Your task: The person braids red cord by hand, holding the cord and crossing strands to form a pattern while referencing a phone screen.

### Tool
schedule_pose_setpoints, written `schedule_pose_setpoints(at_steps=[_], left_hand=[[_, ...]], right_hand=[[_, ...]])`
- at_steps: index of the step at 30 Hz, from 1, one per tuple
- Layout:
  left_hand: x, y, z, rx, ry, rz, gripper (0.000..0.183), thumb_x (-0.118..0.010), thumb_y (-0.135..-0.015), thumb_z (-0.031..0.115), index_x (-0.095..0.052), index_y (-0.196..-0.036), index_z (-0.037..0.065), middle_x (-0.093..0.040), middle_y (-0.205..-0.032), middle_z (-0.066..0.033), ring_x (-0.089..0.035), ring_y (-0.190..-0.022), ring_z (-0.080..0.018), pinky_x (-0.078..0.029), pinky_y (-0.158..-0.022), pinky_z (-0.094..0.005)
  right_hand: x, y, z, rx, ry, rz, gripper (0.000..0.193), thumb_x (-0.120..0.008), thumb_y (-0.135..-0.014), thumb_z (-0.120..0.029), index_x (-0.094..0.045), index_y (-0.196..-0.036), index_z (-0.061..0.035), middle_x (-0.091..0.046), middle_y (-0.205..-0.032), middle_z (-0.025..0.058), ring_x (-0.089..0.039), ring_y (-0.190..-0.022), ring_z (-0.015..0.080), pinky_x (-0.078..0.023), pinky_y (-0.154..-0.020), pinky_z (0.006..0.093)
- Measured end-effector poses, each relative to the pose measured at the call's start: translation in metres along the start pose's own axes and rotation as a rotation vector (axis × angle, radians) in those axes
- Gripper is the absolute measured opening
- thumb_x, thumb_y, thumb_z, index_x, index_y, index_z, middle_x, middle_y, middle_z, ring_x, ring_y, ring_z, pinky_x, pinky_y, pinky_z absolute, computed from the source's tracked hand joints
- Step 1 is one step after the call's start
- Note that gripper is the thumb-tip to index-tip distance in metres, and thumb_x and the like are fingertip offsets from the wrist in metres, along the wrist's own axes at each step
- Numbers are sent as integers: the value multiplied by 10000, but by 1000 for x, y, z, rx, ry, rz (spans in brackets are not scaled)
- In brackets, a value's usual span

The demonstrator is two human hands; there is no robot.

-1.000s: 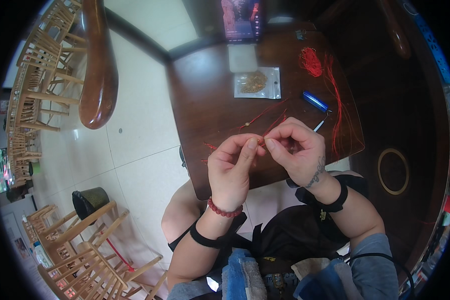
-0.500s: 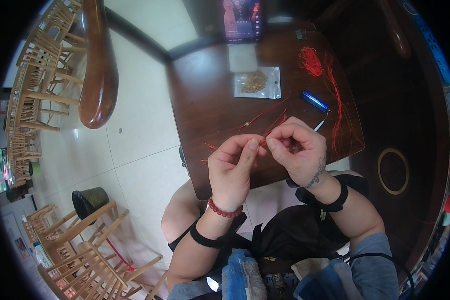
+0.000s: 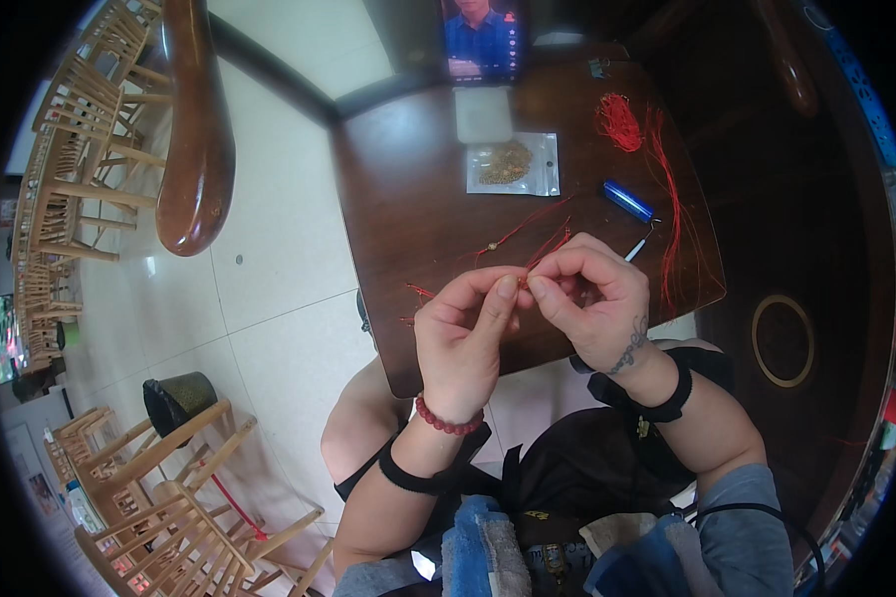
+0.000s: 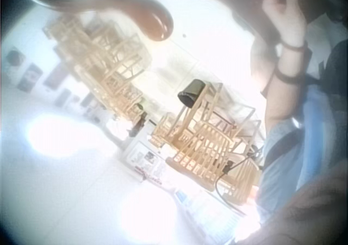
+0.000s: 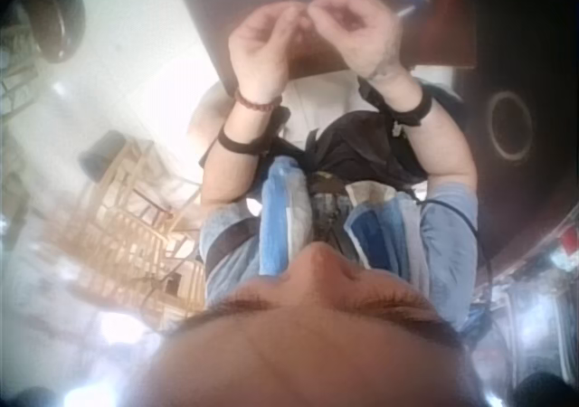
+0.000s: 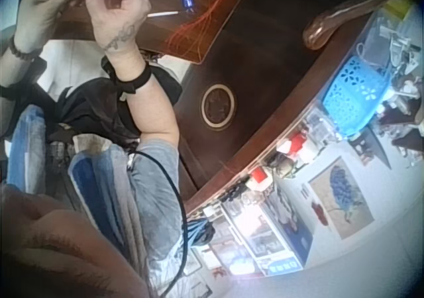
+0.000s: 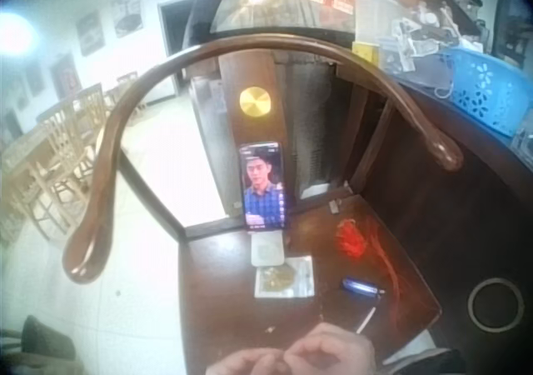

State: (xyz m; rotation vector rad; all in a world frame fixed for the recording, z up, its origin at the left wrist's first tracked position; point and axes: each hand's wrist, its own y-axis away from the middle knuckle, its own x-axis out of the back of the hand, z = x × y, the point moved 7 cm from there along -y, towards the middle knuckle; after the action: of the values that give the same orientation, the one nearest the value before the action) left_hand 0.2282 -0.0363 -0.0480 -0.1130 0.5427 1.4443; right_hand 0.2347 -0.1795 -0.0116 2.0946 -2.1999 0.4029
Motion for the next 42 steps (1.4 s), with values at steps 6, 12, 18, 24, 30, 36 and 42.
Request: schedule_pose_setpoints(at_steps=[6, 12, 18, 24, 30, 36, 42], left_hand=[[-3, 0, 1, 7, 6, -13, 195, -574, -958, 112, -640, -1064, -37, -661, -859, -56, -545, -723, -80, -454, -691, -203], [-3, 0, 2, -10, 15, -29, 202, -577, -955, 104, -635, -1079, -45, -665, -878, -67, -554, -735, -92, -460, -703, -218], [-2, 1, 3, -46, -34, -24, 198, -594, -946, 100, -647, -1081, -35, -670, -888, -59, -561, -738, -79, -461, -688, -204], [-2, 1, 5, -91, -86, 1, 185, -607, -937, 95, -663, -1069, -22, -679, -887, -47, -563, -721, -61, -460, -653, -189], [-2, 2, 7, -115, -128, 31, 177, -608, -935, 84, -664, -1067, -19, -682, -881, -45, -558, -705, -55, -457, -636, -184], [-1, 2, 6, -111, -122, 42, 170, -610, -932, 78, -668, -1062, -16, -679, -879, -41, -558, -699, -53, -456, -625, -183], [-1, 2, 6, -127, -146, 42, 165, -615, -928, 73, -673, -1055, -15, -673, -876, -39, -564, -704, -55, -461, -630, -185]], right_hand=[[1, 0, 0, -10, 7, 2, 49, -694, -804, -49, -677, -847, -31, -599, -778, 28, -558, -681, 80, -451, -613, 215], [1, -1, 2, -23, -13, -6, 60, -687, -819, -55, -673, -864, -18, -601, -795, 29, -562, -688, 71, -447, -612, 207], [0, 0, 3, -29, -21, -22, 62, -684, -824, -54, -673, -870, -15, -604, -799, 34, -587, -701, 71, -463, -618, 204], [-3, 1, 4, -53, -83, -31, 54, -674, -830, -31, -671, -875, -1, -605, -822, 35, -601, -707, 62, -471, -626, 188], [-2, 1, 6, -77, -122, -20, 53, -678, -822, -27, -675, -872, -9, -599, -811, 25, -581, -696, 55, -461, -621, 189], [-1, 1, 7, -55, -50, -16, 73, -708, -785, -49, -681, -851, -34, -585, -769, 9, -514, -658, 60, -432, -604, 200], [-2, 1, 5, -55, -54, -17, 66, -700, -787, -49, -666, -839, -26, -584, -770, 13, -522, -660, 62, -437, -603, 202]])
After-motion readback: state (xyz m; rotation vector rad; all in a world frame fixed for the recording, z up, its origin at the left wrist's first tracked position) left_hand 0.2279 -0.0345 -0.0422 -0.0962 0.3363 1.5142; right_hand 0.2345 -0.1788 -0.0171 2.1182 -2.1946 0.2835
